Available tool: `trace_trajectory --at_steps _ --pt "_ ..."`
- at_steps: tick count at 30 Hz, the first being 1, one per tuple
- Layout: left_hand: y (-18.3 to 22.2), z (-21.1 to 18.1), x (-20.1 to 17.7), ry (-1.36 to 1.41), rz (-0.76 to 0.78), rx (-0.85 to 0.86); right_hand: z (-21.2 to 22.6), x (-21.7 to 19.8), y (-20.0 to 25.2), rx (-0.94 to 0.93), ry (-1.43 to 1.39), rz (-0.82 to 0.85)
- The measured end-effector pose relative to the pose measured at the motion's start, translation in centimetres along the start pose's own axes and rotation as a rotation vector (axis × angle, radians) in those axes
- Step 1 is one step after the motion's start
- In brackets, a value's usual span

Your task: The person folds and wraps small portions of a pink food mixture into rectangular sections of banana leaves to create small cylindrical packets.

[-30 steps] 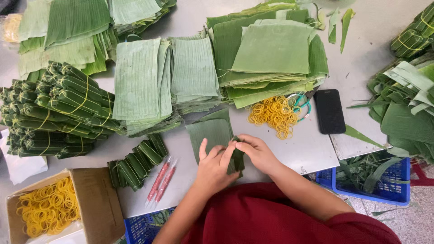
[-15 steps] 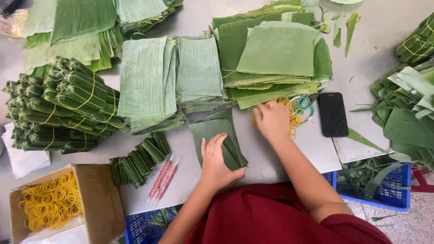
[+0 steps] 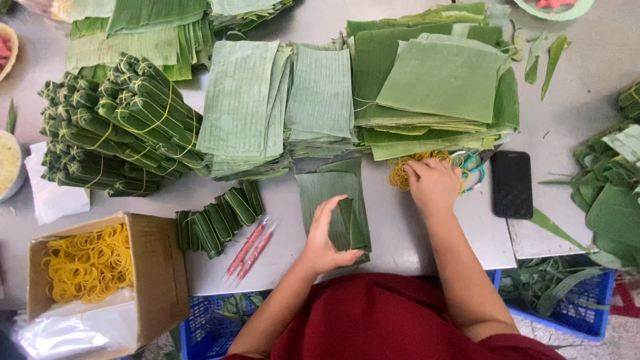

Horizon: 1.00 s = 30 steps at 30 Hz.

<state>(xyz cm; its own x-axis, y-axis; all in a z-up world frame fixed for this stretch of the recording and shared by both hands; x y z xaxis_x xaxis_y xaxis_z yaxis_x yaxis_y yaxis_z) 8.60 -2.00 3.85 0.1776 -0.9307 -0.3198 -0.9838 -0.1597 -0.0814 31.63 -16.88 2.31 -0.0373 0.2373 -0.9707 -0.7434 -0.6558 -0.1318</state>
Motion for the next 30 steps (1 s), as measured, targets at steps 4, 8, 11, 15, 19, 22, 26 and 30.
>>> trace_trajectory --at_steps 4,8,11,15,19,22,26,30 --pt "-0.3 0.6 0.6 0.222 0.04 0.131 -0.5 -2.1 1.8 -0.059 -0.132 -0.1" --pt "-1.0 1.7 1.5 0.37 0.044 0.085 0.1 -4.7 1.8 -0.056 -0.34 -0.122" --pt "-1.6 2.0 2.3 0.653 0.09 0.144 3.1 -3.5 2.8 -0.093 -0.753 0.085" --pt "-2.4 2.8 2.8 1.054 0.02 0.189 9.4 -2.3 5.1 -0.278 -0.924 0.156" --pt "-2.0 2.7 2.0 1.218 0.045 0.221 9.8 4.6 5.2 0.032 -1.682 0.584" --pt "-0.6 -1.2 0.1 -0.165 0.149 0.264 9.3 4.8 6.0 -0.008 -1.604 0.698" --pt "-1.8 0.5 -2.9 -0.143 0.034 -0.036 10.9 1.0 6.7 -0.215 -1.412 0.795" --pt "-1.7 2.0 -2.8 0.737 0.027 0.067 14.4 -3.4 6.7 -0.54 -1.088 0.7"
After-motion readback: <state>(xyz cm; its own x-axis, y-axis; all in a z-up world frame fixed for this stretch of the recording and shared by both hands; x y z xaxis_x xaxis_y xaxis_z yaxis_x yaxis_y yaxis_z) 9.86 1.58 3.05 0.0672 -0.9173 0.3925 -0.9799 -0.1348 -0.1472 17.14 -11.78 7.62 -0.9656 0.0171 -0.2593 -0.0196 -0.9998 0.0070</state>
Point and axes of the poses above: each hand's wrist, its own y-axis away from the middle knuckle, its own x-axis out of the palm, z = x × y, the point moved 8 cm from there along -y, towards the middle knuckle, and after that the axes turned 15 degrees about z, right-handed, at the moved point
